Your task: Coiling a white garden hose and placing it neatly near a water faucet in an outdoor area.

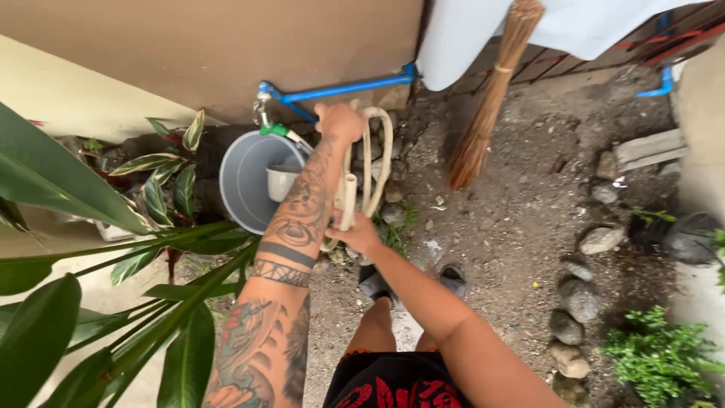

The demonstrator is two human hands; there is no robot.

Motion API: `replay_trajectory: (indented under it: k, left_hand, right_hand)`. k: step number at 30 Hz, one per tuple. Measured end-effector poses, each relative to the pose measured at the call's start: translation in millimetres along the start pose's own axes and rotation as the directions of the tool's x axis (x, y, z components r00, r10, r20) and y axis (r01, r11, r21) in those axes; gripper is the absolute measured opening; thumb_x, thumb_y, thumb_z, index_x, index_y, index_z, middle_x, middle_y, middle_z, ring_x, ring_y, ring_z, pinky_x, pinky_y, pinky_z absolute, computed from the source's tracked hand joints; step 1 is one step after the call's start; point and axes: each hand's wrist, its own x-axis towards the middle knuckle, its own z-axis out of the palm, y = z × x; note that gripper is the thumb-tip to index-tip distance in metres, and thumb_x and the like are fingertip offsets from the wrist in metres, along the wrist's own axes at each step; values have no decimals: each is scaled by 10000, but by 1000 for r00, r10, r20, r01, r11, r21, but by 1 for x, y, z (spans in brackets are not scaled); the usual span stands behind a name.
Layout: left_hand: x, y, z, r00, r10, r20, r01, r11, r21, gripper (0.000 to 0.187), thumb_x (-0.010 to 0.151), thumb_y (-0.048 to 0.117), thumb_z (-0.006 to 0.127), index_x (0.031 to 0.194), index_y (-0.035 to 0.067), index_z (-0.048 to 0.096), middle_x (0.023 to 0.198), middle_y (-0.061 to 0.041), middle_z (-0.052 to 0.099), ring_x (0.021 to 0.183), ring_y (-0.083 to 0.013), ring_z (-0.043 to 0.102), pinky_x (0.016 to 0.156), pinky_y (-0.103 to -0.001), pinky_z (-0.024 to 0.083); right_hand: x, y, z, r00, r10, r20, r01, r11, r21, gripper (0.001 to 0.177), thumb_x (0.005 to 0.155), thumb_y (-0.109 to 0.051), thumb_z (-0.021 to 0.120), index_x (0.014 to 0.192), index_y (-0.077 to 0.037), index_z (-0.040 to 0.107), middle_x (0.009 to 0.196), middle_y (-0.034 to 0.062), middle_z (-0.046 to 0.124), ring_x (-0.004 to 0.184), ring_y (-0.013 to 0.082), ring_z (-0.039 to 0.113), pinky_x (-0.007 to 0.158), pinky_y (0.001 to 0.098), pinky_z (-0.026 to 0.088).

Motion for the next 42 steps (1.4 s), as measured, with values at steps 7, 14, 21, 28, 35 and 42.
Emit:
replay_trajectory:
  k: [7, 14, 21, 28, 35, 42]
  left_hand:
    - [31, -46, 32, 993, 108, 43, -108, 994, 4, 391, 933, 330, 735, 1146, 3, 749, 1315, -199, 630, 1318, -388, 415, 995, -491, 443]
    - [4, -186, 18, 936, 87, -340, -335, -66, -940, 353, 945, 195, 695, 1282, 90, 702, 1271, -112, 693, 1121, -239, 648, 954, -408, 444]
    - [7, -353, 224, 806, -478, 348, 30, -555, -831, 517, 853, 329, 655, 1332, 158, 563, 1300, -45, 585, 1132, -250, 538, 994, -499, 422]
    - [-23, -330, 270, 738, -585, 335, 200, -285, -937, 431, 926, 351, 712, 1241, 70, 629, 1059, -71, 610, 865, -235, 519, 780, -452, 431]
    - [-5, -293, 290, 832, -458, -312, 85, 662, -745, 397, 913, 285, 740, 1173, -11, 692, 1118, -205, 713, 1050, -367, 665, 936, -436, 510]
    - [28, -242, 274, 890, -344, -298, 32, 700, -713, 388, 911, 289, 699, 1175, 4, 694, 1171, -232, 682, 1080, -390, 658, 958, -439, 519]
  right_hand:
    - [40, 40, 88, 995, -100, 6, 90, 919, 383, 363, 923, -57, 742, 1256, 20, 620, 1162, 92, 717, 1025, 202, 679, 896, 338, 591]
    - [34, -79, 70, 949, 213, -234, -177, 970, 168, 280, 866, -55, 731, 1135, -28, 658, 1018, 123, 733, 931, 231, 733, 833, 313, 622]
    - [79, -57, -34, 893, 347, -287, -269, 922, 278, 287, 867, -18, 697, 1148, 37, 669, 1021, 159, 706, 891, 248, 748, 814, 352, 618]
    - [108, 12, -123, 905, 111, -412, 117, 864, 490, 252, 845, -45, 699, 1071, 48, 634, 934, 154, 683, 859, 281, 690, 833, 457, 589]
    - [95, 86, -169, 934, 79, -348, 97, 882, 461, 342, 819, 48, 655, 1152, 78, 583, 954, 167, 697, 888, 281, 699, 854, 420, 596]
    - [103, 85, -185, 961, 114, -250, -27, 945, 327, 351, 814, 105, 651, 1160, 65, 607, 964, 170, 717, 890, 285, 729, 847, 417, 620]
